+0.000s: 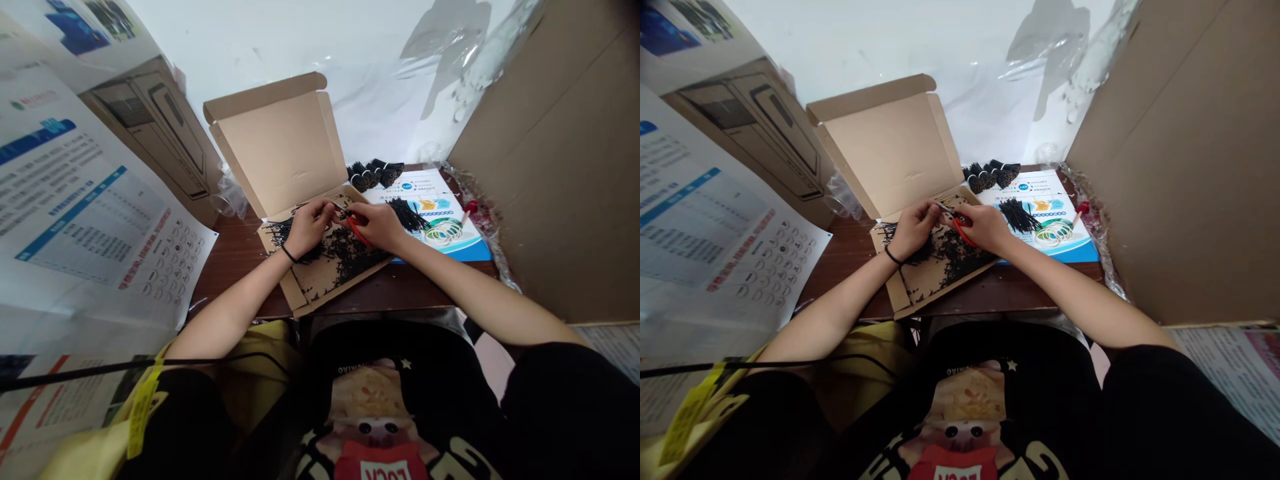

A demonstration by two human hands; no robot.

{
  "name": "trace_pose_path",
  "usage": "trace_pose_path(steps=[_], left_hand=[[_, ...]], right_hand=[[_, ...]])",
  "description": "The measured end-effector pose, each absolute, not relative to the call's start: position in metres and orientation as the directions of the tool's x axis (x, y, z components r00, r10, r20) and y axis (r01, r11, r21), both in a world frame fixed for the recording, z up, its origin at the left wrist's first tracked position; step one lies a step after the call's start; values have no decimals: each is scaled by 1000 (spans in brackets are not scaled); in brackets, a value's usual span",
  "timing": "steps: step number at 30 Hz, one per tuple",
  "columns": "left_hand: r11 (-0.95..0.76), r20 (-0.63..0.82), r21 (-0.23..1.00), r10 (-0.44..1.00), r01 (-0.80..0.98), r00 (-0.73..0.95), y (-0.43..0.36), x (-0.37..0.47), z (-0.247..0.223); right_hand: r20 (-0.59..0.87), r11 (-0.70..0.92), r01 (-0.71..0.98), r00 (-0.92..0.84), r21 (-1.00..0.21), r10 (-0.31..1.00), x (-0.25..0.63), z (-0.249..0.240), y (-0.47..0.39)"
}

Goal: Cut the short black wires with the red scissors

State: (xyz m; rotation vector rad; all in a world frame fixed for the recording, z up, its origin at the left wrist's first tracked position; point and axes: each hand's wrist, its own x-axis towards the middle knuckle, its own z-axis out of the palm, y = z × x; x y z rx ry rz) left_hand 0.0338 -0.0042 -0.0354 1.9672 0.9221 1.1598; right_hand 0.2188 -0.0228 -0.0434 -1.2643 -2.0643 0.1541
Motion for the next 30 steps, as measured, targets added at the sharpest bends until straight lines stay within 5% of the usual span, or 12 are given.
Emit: trace_pose_path(steps=[30], left_hand=[[-517,424,817,840,257,339,-3,33,-37]], right_hand=[[509,528,704,-270,-475,817,218,-42,-24]])
